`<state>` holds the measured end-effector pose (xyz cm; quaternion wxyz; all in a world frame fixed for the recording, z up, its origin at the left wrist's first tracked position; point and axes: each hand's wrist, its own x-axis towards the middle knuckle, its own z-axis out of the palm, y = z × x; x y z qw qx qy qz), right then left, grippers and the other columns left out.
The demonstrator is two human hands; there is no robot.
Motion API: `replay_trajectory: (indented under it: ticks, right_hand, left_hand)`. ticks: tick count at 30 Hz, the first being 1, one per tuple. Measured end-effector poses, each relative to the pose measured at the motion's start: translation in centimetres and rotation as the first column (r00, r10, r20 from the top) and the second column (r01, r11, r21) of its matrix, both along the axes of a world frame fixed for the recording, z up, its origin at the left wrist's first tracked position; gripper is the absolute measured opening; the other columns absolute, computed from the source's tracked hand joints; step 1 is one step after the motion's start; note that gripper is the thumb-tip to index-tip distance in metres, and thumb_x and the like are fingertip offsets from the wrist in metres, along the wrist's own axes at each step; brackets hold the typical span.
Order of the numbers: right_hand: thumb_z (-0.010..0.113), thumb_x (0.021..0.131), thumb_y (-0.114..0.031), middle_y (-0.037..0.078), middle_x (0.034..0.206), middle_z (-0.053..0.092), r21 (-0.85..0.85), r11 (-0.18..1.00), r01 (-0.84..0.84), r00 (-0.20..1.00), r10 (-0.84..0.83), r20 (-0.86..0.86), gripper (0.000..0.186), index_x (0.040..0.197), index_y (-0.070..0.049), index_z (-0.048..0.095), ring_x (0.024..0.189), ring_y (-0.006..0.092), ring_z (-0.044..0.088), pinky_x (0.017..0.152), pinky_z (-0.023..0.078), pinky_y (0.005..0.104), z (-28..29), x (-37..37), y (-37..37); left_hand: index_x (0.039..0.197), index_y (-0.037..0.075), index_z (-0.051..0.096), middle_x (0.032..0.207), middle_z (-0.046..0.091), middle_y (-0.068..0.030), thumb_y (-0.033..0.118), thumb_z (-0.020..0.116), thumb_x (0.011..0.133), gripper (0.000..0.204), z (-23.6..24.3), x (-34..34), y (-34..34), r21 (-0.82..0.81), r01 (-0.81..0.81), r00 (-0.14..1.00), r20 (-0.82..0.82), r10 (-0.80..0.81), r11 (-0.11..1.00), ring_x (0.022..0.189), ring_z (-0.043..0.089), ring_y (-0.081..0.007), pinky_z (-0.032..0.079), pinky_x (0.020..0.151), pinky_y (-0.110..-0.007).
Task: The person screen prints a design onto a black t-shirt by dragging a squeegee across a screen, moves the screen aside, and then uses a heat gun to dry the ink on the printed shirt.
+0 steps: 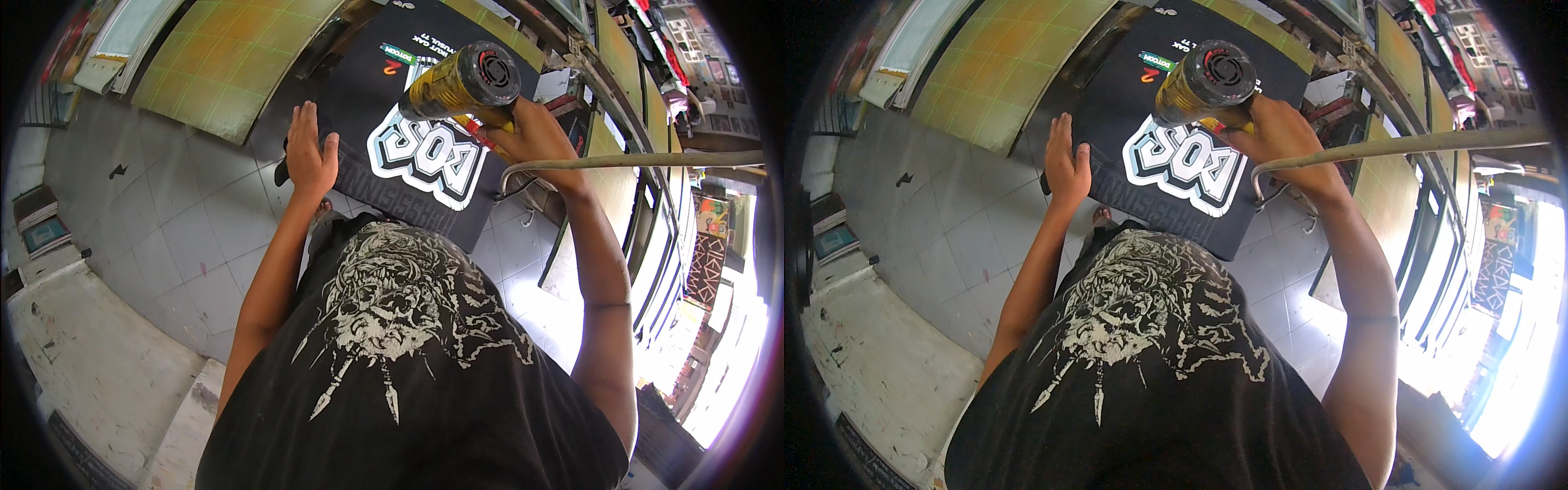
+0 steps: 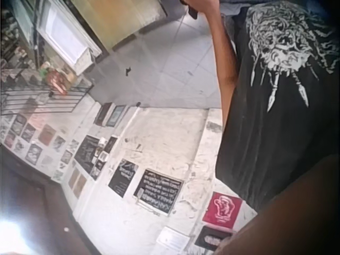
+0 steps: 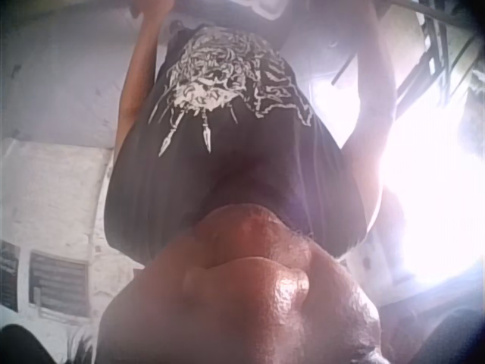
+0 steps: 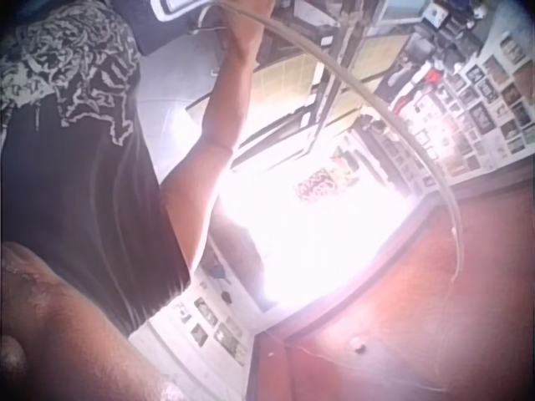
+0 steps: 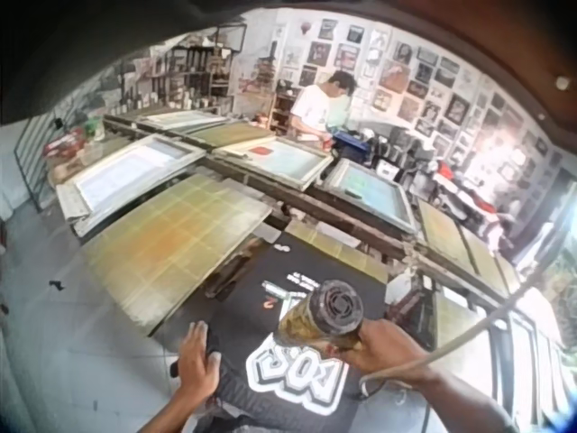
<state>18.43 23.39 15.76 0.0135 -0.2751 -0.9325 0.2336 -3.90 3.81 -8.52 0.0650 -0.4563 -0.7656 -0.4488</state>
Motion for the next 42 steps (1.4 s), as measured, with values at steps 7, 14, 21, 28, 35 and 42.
replay_trajectory:
  ticks: [7, 14, 21, 28, 35, 42]
  right_hand:
    - [0.071, 0.082, -0.024, 0.025, 0.093, 0.068, 0.079, 0.997, -0.011, 1.0, 0.012, -0.005, 0.035, 0.106, 0.0, 0.066, 0.09, 0.0422, 0.064, 0.079, 0.049, 0.0462, -0.6, -0.4, -0.4]
    - [0.072, 0.081, -0.024, 0.024, 0.094, 0.068, 0.01, 1.0, -0.01, 1.0, 0.009, 0.022, 0.037, 0.109, 0.0, 0.065, 0.091, 0.0418, 0.065, 0.081, 0.049, 0.0457, 0.3, -0.7, -1.3]
    - [0.074, 0.081, -0.027, 0.023, 0.094, 0.069, -0.058, 0.998, -0.005, 1.0, 0.005, 0.011, 0.039, 0.108, 0.0, 0.065, 0.09, 0.0401, 0.066, 0.082, 0.05, 0.0441, 0.9, -0.7, -2.8]
    - [0.074, 0.082, -0.026, 0.02, 0.094, 0.07, -0.08, 0.994, -0.07, 0.995, 0.075, 0.061, 0.037, 0.109, -0.003, 0.066, 0.089, 0.0387, 0.067, 0.081, 0.051, 0.0422, 0.5, -0.8, -3.1]
    - [0.072, 0.08, -0.021, 0.02, 0.096, 0.069, -0.107, 0.987, -0.118, 0.99, 0.126, 0.069, 0.037, 0.112, -0.003, 0.065, 0.09, 0.0372, 0.067, 0.082, 0.05, 0.0414, 1.1, -0.8, -4.0]
    - [0.07, 0.077, -0.009, 0.02, 0.104, 0.069, -0.082, 0.993, -0.081, 0.986, 0.092, 0.14, 0.039, 0.115, 0.0, 0.062, 0.098, 0.0339, 0.067, 0.088, 0.049, 0.0385, 1.3, -0.2, -3.8]
  left_hand:
    - [0.144, -0.001, 0.038, 0.147, 0.043, -0.0201, 0.043, 0.044, 0.1, 0.063, -0.1, -0.1, -0.2, 0.05, 0.023, 1.0, 0.02, -0.024, 0.998, 0.139, 0.035, -0.0405, 0.03, 0.112, -0.048]
    - [0.144, -0.001, 0.038, 0.147, 0.043, -0.0206, 0.044, 0.044, 0.099, 0.064, -0.2, -0.4, -0.7, 0.109, 0.055, 0.997, 0.052, -0.061, 0.993, 0.139, 0.035, -0.0416, 0.03, 0.111, -0.048]
    - [0.144, -0.001, 0.039, 0.147, 0.042, -0.0204, 0.044, 0.041, 0.101, 0.063, -0.1, -0.4, -0.6, 0.151, 0.069, 0.993, 0.08, -0.082, 0.986, 0.14, 0.033, -0.0428, 0.028, 0.113, -0.048]
    - [0.144, -0.001, 0.039, 0.148, 0.042, -0.0199, 0.045, 0.039, 0.102, 0.063, -0.1, -0.4, -0.6, 0.179, 0.063, 0.994, 0.073, -0.078, 0.982, 0.141, 0.031, -0.0437, 0.026, 0.114, -0.048]
    - [0.143, -0.001, 0.04, 0.147, 0.042, -0.0212, 0.048, 0.041, 0.1, 0.065, -0.2, -0.5, -0.8, 0.187, 0.065, 0.992, 0.091, -0.083, 0.98, 0.14, 0.032, -0.043, 0.028, 0.113, -0.049]
    - [0.142, -0.001, 0.042, 0.147, 0.043, -0.0213, 0.05, 0.041, 0.1, 0.067, -0.3, -0.5, -0.7, 0.214, 0.066, 0.985, 0.14, -0.098, 0.974, 0.141, 0.031, -0.0425, 0.027, 0.113, -0.048]
